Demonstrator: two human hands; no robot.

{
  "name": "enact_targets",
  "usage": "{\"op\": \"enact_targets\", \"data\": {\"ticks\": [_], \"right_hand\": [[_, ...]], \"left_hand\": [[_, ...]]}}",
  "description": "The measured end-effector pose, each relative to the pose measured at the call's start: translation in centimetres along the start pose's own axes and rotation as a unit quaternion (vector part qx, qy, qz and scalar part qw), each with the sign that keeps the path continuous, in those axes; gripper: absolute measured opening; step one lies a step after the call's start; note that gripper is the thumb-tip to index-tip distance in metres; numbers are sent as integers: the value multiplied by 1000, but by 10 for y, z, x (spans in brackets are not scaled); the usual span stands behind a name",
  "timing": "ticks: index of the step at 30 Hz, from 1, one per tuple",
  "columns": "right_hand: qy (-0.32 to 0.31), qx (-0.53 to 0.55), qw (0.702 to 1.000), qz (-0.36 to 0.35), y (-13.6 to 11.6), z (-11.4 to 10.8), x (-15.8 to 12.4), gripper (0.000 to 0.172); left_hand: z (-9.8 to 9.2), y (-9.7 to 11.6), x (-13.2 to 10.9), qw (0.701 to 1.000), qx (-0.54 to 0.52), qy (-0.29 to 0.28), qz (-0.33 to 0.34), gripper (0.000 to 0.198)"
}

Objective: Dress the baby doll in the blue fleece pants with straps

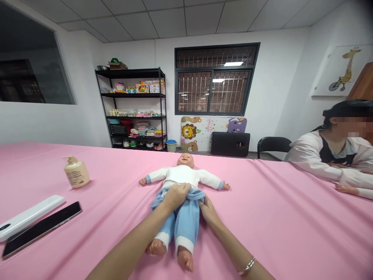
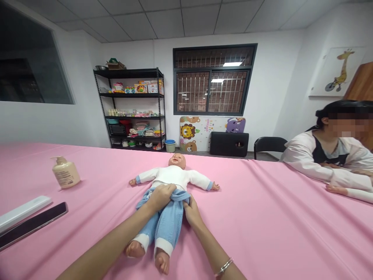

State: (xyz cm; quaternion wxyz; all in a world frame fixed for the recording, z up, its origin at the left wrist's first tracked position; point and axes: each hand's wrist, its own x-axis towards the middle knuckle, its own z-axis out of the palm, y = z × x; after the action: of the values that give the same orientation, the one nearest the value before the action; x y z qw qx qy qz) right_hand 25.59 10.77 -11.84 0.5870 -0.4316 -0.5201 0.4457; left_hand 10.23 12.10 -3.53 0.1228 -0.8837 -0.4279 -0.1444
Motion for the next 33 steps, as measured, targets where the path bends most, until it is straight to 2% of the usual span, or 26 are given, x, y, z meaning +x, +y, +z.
{"op": "enact_targets", "data": {"ticks": [2,3,6,8,11,12,14,16,18,20,22,25,27,29,30,33], "right_hand": [[19,-41,999,-14,4,-8,2,15],[37,-58,997,-18,5,-12,2,14],[92,-76,993,-24,6,-18,2,22],[91,-62,993,-38,0,-16,1,32],[32,-35,998,-49,-14,-7,-4,40],[3,-32,998,-49,-19,-4,-6,39],[-48,-41,997,-42,-28,3,-11,36],[-61,-74,995,-26,-34,8,-16,31],[-59,-102,993,-10,-37,12,-18,30],[-77,-94,993,-3,-38,12,-18,31],[-81,-66,994,10,-35,8,-15,29],[29,-38,996,72,-26,-5,-8,23],[86,-42,990,100,-21,-12,-5,24],[99,-64,989,86,-20,-15,-7,28],[98,-79,990,61,-21,-14,-9,30],[73,-114,990,-47,-29,-6,-17,41]], "left_hand": [[-6,-9,0,999,-1,34,37,12],[-9,-16,-3,998,-19,59,29,12],[-13,-45,-21,977,-154,122,-84,46],[-8,-63,-40,936,-307,88,-146,63],[6,-79,-66,838,-523,6,-155,70],[10,-80,-71,811,-562,5,-160,66],[18,-77,-74,782,-594,45,-181,52],[22,-70,-70,774,-598,88,-191,43],[22,-63,-63,771,-601,106,-181,39],[18,-58,-58,768,-611,88,-172,38],[11,-57,-58,767,-617,46,-172,39],[-2,-63,-66,760,-625,-2,-176,43],[-8,-69,-74,745,-648,-29,-154,56],[-10,-75,-80,734,-664,-59,-127,64],[-9,-77,-81,739,-660,-59,-125,58],[-2,-79,-81,766,-617,15,-181,27]]}}
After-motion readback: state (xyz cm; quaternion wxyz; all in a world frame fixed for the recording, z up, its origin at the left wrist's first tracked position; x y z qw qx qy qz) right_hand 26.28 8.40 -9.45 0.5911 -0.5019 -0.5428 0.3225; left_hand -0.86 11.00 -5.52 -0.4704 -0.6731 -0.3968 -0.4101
